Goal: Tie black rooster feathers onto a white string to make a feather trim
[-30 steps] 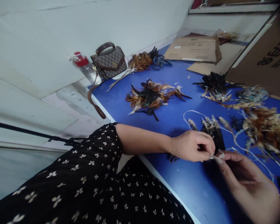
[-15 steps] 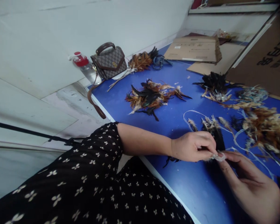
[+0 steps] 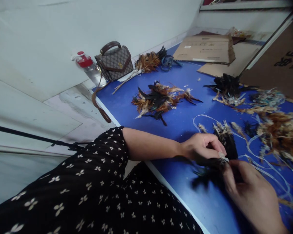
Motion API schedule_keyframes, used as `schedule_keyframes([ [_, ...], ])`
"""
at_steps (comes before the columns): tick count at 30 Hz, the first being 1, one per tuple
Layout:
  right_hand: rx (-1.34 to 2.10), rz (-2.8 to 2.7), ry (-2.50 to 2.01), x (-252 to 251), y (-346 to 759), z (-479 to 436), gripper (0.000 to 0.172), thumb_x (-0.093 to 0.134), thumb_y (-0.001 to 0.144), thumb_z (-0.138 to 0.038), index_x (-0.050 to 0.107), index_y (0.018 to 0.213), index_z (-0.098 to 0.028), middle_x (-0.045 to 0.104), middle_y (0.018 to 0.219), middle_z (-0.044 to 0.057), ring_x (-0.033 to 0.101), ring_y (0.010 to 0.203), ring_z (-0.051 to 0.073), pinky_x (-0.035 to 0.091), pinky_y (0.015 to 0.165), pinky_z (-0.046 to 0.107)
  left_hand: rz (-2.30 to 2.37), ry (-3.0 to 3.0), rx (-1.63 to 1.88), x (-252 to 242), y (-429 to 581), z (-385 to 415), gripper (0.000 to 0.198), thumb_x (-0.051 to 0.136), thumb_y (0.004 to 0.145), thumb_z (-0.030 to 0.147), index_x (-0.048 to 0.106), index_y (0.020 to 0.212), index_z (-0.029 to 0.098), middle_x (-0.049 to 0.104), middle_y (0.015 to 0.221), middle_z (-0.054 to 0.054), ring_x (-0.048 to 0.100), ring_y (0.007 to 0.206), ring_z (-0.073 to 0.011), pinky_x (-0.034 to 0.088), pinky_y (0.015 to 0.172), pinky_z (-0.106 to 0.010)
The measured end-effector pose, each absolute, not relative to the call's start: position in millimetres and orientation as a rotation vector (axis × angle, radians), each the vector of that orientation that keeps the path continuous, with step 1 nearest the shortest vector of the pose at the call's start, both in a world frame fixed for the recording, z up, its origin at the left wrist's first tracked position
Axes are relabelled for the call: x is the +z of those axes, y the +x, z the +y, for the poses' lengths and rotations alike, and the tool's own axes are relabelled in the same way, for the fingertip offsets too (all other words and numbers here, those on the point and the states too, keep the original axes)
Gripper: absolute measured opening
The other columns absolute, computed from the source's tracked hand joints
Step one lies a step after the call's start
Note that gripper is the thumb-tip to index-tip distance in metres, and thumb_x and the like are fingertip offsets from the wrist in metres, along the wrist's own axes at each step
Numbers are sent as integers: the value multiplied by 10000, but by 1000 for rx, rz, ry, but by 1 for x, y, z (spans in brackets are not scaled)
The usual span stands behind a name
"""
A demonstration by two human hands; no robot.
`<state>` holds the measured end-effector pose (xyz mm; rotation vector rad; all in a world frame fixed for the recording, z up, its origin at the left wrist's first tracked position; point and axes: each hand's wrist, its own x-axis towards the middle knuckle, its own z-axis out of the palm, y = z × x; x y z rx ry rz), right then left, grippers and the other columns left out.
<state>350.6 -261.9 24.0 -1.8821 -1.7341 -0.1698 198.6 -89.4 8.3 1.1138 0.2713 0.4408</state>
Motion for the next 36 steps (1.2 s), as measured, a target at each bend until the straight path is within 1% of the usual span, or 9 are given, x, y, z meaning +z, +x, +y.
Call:
schedule_keyframes([
  [3,-68,-1799,-1916,22,350,-263,302,564,1061,-495,609,863,-272,642,699,7,603,533,201,412,472,325,214,1029,341,12,198,-93,559,1082,526,421,692,807,137,758,972,-48,701,936,-154,540,954,-382],
  [5,-83,-1836,-1919,20,350,-264,315,569,1054,-468,544,802,-281,607,663,-1,582,528,202,384,471,325,199,1009,316,14,197,-95,581,1084,522,441,693,828,138,760,947,-34,695,914,-145,530,946,-379],
  [9,-255,-1824,-1915,17,347,-265,283,549,1067,-439,569,843,-267,603,724,6,597,628,209,390,582,334,257,1007,260,13,196,-98,570,1062,608,450,669,900,159,702,799,24,595,709,-90,434,723,-312],
  [11,-310,-1825,-1911,16,344,-264,268,555,1060,-409,556,834,-264,578,731,6,578,658,209,364,608,336,274,987,236,11,197,-97,585,1066,602,449,644,894,171,673,747,42,564,659,-80,393,674,-302],
  [17,-459,-1831,-1926,24,334,-263,274,566,1047,-318,485,790,-265,519,737,15,532,712,220,314,632,351,314,974,231,8,200,-95,599,1079,574,425,626,872,170,656,707,55,551,626,-69,378,644,-286],
  [25,-537,-1922,-1870,25,331,-261,293,580,1062,-316,436,812,-265,523,754,21,512,741,220,303,639,365,359,980,261,11,197,-96,532,1044,662,397,615,874,166,677,704,49,537,581,-55,359,611,-273],
  [30,-586,-1987,-1843,27,332,-260,323,581,1070,-312,405,802,-271,492,752,25,484,741,227,285,642,385,377,996,260,15,195,-94,521,1047,662,387,618,856,163,680,695,45,527,577,-52,337,602,-271],
  [33,-625,-1991,-1844,25,335,-261,322,585,1072,-312,424,797,-269,496,745,22,493,736,223,285,640,380,398,1001,269,17,196,-95,542,1052,642,423,623,847,163,675,683,45,534,584,-57,346,607,-271],
  [36,-627,-1938,-1875,22,336,-261,297,560,1086,-310,486,803,-260,536,752,21,532,719,211,325,642,362,427,1023,279,20,196,-97,552,1048,641,455,641,868,159,657,676,61,523,583,-55,368,619,-270],
])
